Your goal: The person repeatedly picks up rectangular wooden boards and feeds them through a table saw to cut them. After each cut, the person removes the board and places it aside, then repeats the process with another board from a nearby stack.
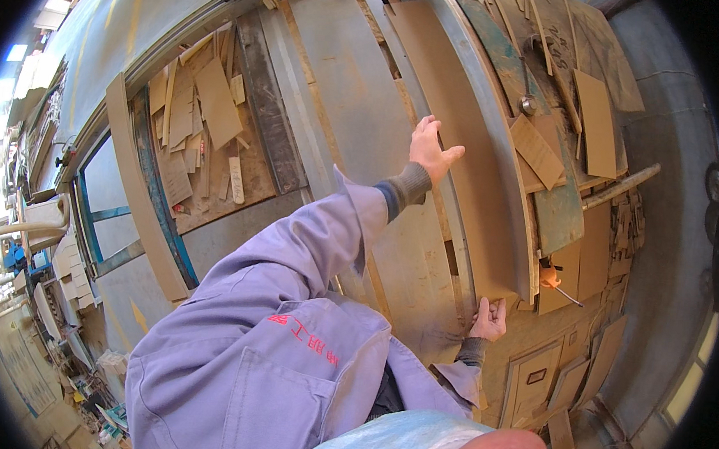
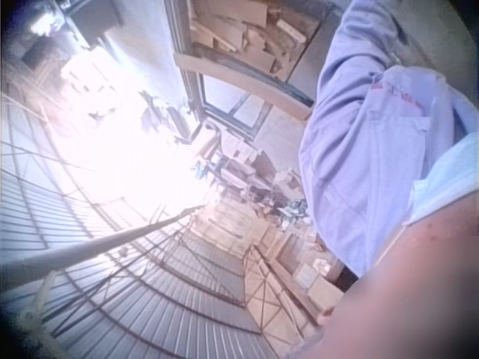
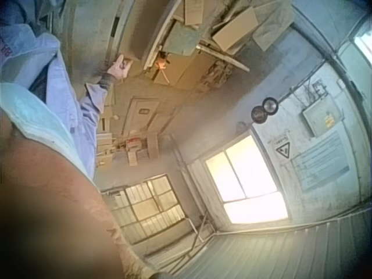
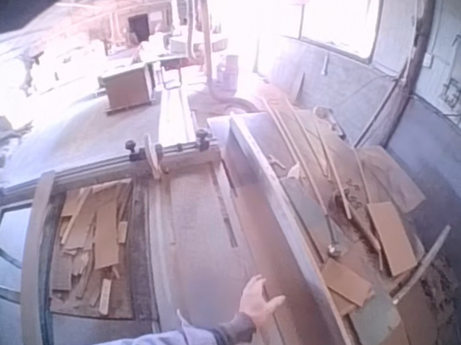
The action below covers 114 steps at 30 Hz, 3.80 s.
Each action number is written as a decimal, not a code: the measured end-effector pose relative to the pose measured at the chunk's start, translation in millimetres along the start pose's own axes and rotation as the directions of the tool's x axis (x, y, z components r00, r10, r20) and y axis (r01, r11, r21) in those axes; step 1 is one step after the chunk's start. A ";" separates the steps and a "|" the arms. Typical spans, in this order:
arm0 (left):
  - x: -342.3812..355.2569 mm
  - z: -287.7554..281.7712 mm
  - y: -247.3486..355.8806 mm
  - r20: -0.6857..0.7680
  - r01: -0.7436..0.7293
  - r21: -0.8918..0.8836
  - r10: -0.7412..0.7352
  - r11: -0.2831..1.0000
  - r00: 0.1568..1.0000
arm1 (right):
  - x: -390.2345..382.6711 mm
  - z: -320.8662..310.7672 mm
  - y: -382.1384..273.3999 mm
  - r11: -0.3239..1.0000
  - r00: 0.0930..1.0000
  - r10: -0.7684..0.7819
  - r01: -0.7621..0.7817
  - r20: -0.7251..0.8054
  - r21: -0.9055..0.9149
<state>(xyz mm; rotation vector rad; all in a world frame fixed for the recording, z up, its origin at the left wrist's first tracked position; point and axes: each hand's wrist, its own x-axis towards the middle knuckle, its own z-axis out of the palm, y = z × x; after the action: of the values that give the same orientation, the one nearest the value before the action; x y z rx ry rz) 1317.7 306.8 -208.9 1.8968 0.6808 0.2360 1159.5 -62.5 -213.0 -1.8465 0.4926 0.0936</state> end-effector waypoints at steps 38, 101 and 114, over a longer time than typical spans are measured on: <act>76.9 -26.2 -14.6 -0.173 -0.096 0.155 0.122 0.983 0.977 | 15.0 68.6 -35.1 0.998 0.994 -0.056 0.055 0.097 0.019; -36.2 0.2 -0.2 0.044 0.015 0.004 -0.015 1.000 0.999 | 32.2 81.8 -34.5 0.971 0.970 -0.209 0.221 0.126 -0.094; -27.0 -10.4 -2.6 -0.003 -0.045 0.045 0.045 0.998 0.999 | 35.4 100.4 -33.5 0.988 0.988 -0.149 0.147 0.045 0.040</act>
<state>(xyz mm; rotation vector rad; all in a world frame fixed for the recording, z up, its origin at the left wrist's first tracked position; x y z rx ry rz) 1289.9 300.6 -203.0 1.9563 0.6511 0.2547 1222.3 28.6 -227.3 -1.8349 0.3205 0.0281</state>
